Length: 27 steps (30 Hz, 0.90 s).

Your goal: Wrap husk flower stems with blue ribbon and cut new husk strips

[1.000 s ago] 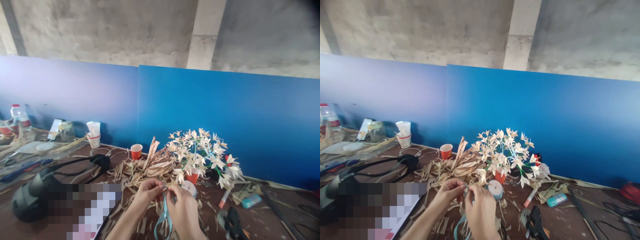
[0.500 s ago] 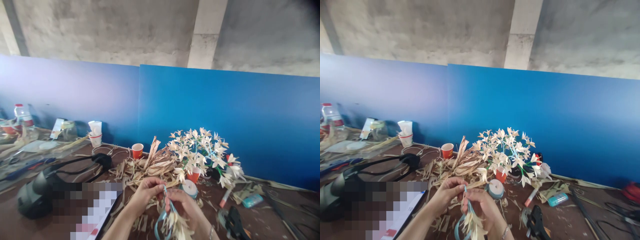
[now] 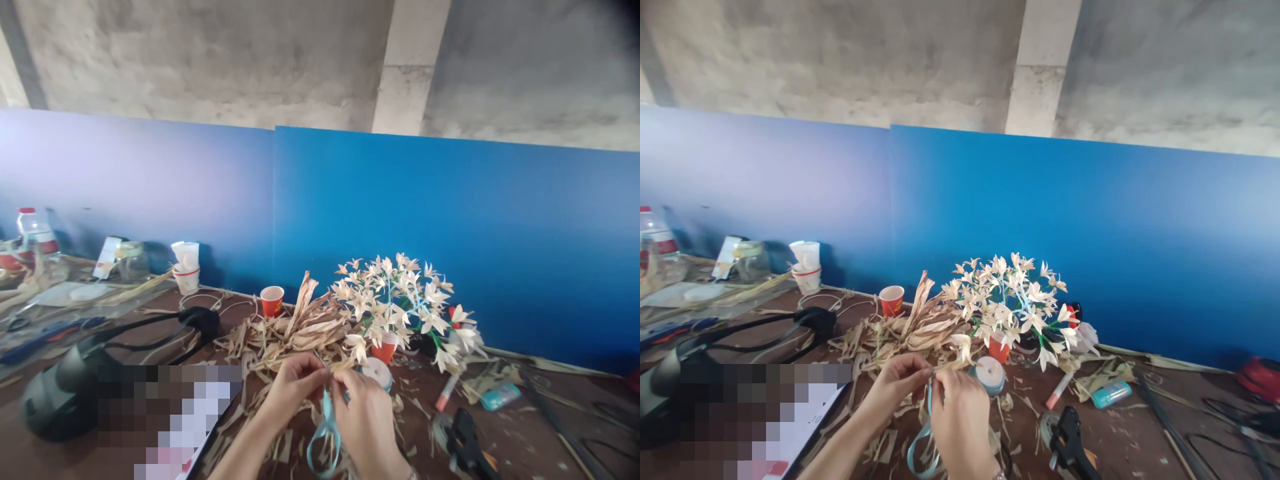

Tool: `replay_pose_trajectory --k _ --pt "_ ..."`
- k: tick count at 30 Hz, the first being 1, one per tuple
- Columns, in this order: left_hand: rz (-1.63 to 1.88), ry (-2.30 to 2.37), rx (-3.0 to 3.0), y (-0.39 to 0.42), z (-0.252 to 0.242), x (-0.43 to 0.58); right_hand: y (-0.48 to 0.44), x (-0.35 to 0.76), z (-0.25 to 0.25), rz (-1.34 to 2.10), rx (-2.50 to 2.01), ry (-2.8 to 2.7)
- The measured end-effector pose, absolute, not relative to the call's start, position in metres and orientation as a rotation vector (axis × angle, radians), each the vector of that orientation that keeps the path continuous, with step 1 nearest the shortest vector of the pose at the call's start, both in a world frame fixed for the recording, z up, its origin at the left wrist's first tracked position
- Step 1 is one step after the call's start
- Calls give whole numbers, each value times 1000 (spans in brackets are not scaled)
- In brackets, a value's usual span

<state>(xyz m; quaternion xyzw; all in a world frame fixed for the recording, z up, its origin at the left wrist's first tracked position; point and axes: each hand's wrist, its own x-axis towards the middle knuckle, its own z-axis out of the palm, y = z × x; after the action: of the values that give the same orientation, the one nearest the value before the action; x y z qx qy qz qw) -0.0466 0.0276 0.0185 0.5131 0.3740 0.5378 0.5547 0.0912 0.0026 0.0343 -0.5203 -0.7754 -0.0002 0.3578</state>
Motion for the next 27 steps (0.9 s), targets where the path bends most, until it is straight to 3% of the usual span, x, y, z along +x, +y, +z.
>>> replay_pose_trajectory --k 3,7,16,27 --pt "1229 855 1220 28 19 -51 3 92 32 -105 -1318 -2016" --pt "1190 868 1224 26 22 -53 4 94 34 30 -1274 -1978" --pt "1170 754 1151 21 30 -53 7 91 47 1017 -1066 -1618" --pt "1185 637 1102 20 27 -56 10 97 41 1985 -736 -1063"
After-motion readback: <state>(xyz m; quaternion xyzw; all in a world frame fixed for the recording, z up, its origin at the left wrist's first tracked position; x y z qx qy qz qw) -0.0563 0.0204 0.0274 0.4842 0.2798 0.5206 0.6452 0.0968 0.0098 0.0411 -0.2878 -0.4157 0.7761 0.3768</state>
